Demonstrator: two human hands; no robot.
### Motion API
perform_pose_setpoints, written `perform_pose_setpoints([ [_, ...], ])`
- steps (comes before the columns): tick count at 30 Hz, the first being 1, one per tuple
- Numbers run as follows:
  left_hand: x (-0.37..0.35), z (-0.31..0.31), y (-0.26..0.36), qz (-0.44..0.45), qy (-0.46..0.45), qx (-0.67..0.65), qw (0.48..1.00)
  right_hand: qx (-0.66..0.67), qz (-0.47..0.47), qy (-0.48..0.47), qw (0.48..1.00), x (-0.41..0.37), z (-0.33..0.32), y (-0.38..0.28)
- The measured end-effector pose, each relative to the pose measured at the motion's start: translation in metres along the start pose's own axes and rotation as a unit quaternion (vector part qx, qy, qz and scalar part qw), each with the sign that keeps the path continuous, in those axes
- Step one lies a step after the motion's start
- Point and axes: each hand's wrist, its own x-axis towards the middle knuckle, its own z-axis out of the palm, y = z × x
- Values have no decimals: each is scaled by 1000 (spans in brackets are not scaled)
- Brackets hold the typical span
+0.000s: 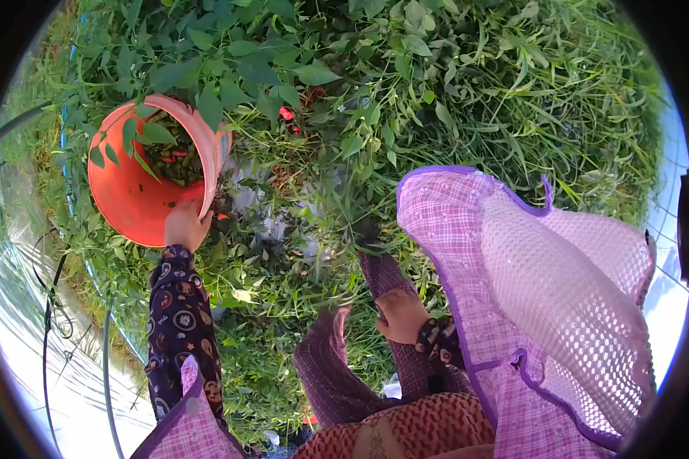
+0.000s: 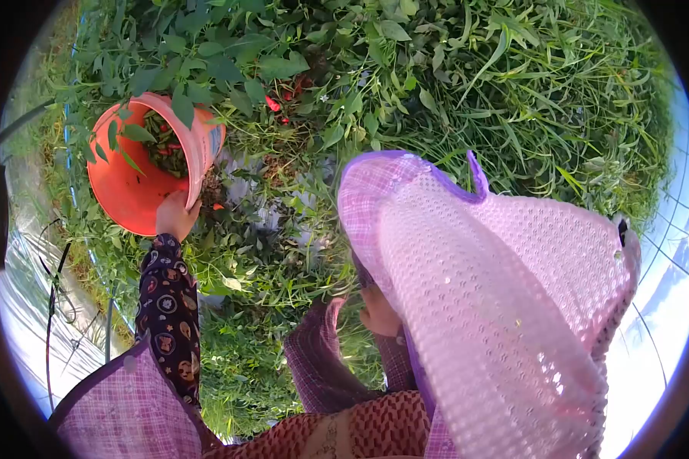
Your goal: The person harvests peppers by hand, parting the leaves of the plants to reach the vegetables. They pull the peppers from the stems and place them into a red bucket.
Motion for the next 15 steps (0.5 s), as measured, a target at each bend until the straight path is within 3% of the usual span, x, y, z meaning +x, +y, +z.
perform_pose_setpoints([
  [1, 0, 0, -1, -4, -8, 3, 1000, -58, -32, -81, 995, 8, -12, -3],
  [3, -4, 0, 1, -1, 16, 2, 1000, -79, -45, -53, 994, 6, -6, -1],
  [7, -4, 2, 1, 9, 58, 0, 998, -99, -24, -89, 991, 10, -8, -7],
  [15, -10, 5, 0, 23, 50, -9, 998, -91, 13, -82, 992, 27, -11, 2],
])
